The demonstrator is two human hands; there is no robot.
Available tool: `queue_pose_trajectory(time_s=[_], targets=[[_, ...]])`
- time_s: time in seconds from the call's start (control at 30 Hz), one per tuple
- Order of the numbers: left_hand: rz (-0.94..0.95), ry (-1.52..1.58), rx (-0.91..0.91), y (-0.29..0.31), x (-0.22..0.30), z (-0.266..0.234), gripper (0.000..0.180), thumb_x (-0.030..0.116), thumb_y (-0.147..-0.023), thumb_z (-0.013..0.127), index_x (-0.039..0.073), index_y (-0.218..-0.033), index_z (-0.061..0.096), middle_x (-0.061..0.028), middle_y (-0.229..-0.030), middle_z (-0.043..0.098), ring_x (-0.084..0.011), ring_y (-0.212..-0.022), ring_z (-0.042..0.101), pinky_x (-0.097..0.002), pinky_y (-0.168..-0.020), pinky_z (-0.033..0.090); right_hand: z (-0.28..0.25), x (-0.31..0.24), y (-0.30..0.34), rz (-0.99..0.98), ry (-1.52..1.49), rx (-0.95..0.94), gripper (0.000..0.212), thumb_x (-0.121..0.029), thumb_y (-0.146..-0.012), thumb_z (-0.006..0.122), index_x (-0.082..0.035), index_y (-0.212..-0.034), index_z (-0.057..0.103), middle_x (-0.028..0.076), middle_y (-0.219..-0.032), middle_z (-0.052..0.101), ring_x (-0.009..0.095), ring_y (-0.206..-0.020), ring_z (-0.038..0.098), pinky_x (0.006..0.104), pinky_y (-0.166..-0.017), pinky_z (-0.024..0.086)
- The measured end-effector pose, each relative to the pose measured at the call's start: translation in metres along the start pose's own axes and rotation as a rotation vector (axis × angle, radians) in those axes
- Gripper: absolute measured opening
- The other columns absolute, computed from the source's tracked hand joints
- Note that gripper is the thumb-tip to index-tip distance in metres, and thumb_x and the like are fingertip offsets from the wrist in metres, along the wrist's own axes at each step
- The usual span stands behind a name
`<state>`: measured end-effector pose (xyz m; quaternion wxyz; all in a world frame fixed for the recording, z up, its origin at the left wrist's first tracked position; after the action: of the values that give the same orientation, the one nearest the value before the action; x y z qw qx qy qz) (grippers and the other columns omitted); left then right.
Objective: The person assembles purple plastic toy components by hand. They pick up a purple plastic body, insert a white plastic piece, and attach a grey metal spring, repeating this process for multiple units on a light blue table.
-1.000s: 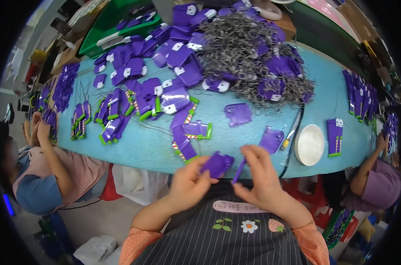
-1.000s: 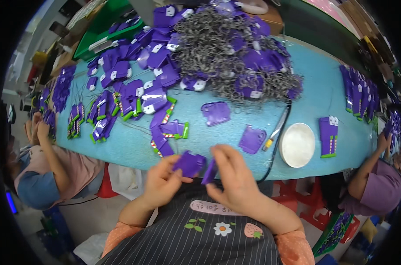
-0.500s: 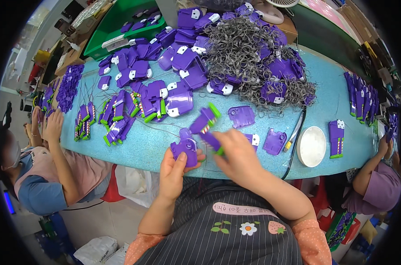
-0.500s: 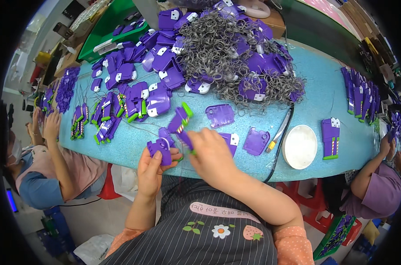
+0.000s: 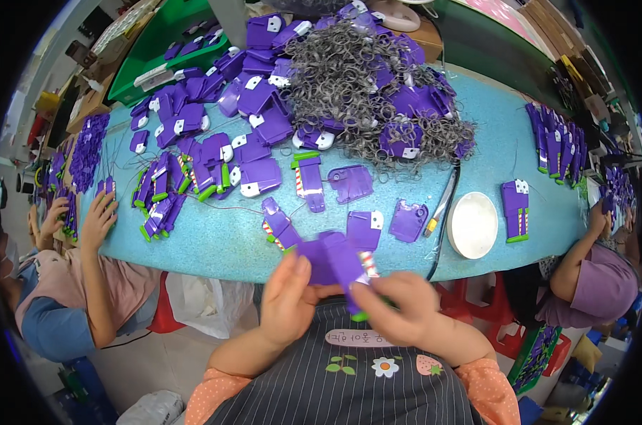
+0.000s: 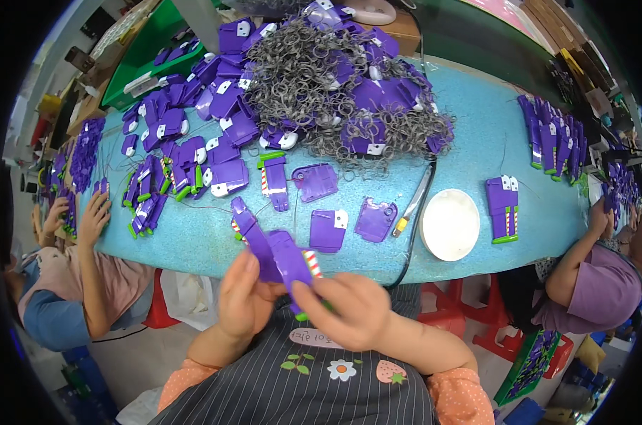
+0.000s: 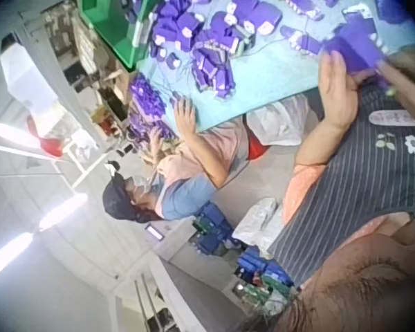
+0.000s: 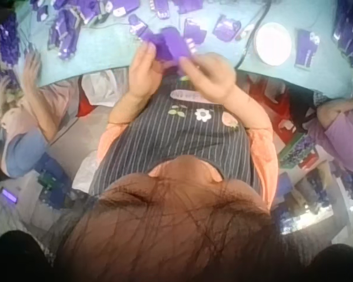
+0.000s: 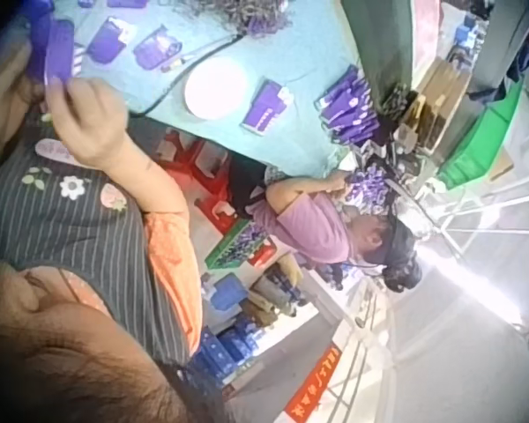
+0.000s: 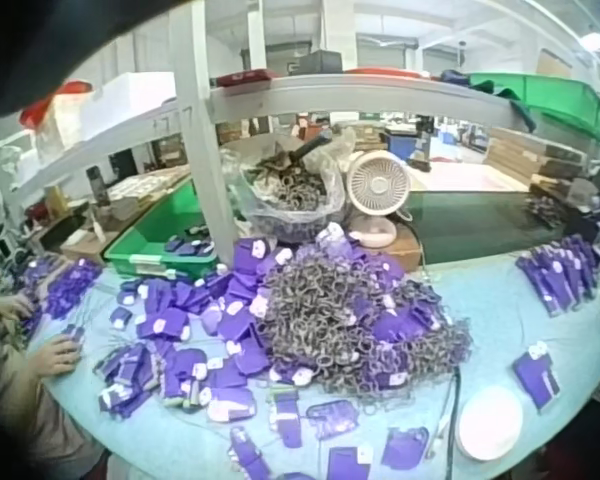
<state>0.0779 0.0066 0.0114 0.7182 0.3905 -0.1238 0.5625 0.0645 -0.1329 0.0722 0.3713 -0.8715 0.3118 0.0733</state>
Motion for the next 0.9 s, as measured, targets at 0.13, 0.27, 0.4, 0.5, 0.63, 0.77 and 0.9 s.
queue_pose_trajectory(time_s=[0.13,0.27,0.4,0.5,0.63,0.77,0.9], targets=[[-0.111,-0.14,-0.197,-0.015,-0.022,-0.02,0.032,0.023,-0.099,0.033,-0.001,-0.119,0.041,-0.0212,-0.11,0.058,-0.0309,-0.095,0.063,-0.0409,-0.084,0.052,0.036,-0.006,0.009,-0.06,-0.056,-0.18,0.036,-0.01,-0.065,0.064,0.0,-0.1,0.064,0.008,-0.096,0.057,0.019,-0.079,0.056,0.0288,-0.062,0.047],[-0.171,-0.108,-0.16,-0.012,-0.034,-0.033,0.03,0.022,-0.099,0.034,0.001,-0.118,0.041,-0.021,-0.109,0.058,-0.0311,-0.095,0.062,-0.0408,-0.083,0.052,0.042,-0.003,0.025,-0.057,-0.202,-0.254,0.033,-0.011,-0.066,0.067,0.0,-0.097,0.063,0.009,-0.098,0.056,0.019,-0.082,0.057,0.0294,-0.064,0.049],[-0.106,-0.174,-0.205,-0.012,-0.039,-0.028,0.029,0.022,-0.099,0.036,0.002,-0.119,0.039,-0.0206,-0.111,0.056,-0.0297,-0.096,0.062,-0.0399,-0.082,0.052,0.048,0.001,0.029,0.085,-0.383,-0.316,0.027,-0.011,-0.069,0.069,-0.001,-0.094,0.062,0.009,-0.101,0.056,0.021,-0.081,0.058,0.0312,-0.065,0.05],[-0.135,-0.22,-0.23,-0.011,-0.039,-0.026,0.028,0.021,-0.098,0.036,0.002,-0.119,0.038,-0.0206,-0.114,0.055,-0.0283,-0.096,0.062,-0.0387,-0.082,0.052,0.039,0.004,0.019,0.177,-0.564,-0.331,0.026,-0.01,-0.072,0.07,-0.001,-0.094,0.06,0.011,-0.095,0.057,0.02,-0.076,0.059,0.0308,-0.064,0.05],[-0.31,-0.293,-0.329,0.007,-0.038,-0.021,0.029,0.022,-0.099,0.037,0.002,-0.119,0.035,-0.0205,-0.114,0.055,-0.0247,-0.09,0.063,-0.0358,-0.079,0.053,0.014,0.064,0.047,1.007,-0.78,-0.054,0.027,-0.013,-0.087,0.058,0.004,-0.108,0.058,0.014,-0.098,0.063,0.018,-0.08,0.065,0.0291,-0.067,0.052],[-0.521,-0.396,-0.506,0.022,-0.057,-0.001,0.031,0.021,-0.099,0.036,0.0,-0.121,0.032,-0.0151,-0.109,0.057,-0.0168,-0.08,0.062,-0.0286,-0.071,0.051,0.038,0.084,0.026,1.291,-1.191,0.143,0.03,-0.011,-0.093,0.051,0.005,-0.117,0.055,0.011,-0.095,0.066,0.01,-0.065,0.057,0.0246,-0.062,0.049],[-0.567,-0.392,-0.496,0.02,-0.063,0.002,0.03,0.019,-0.098,0.04,-0.002,-0.12,0.038,-0.0132,-0.101,0.06,-0.0139,-0.075,0.062,-0.0259,-0.068,0.051,0.014,0.077,-0.001,1.0,-0.939,0.149,0.025,-0.009,-0.09,0.055,0.005,-0.11,0.06,0.009,-0.08,0.066,0.01,-0.057,0.053,0.0245,-0.052,0.043]])
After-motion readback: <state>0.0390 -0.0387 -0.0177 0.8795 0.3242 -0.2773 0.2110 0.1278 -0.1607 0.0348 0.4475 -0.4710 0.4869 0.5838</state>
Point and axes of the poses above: each hand's wrist, its own y-axis away from the middle knuckle, its own z-axis out of the palm, x = y × z, the point moved 6 cm from there along -y, towards the middle knuckle
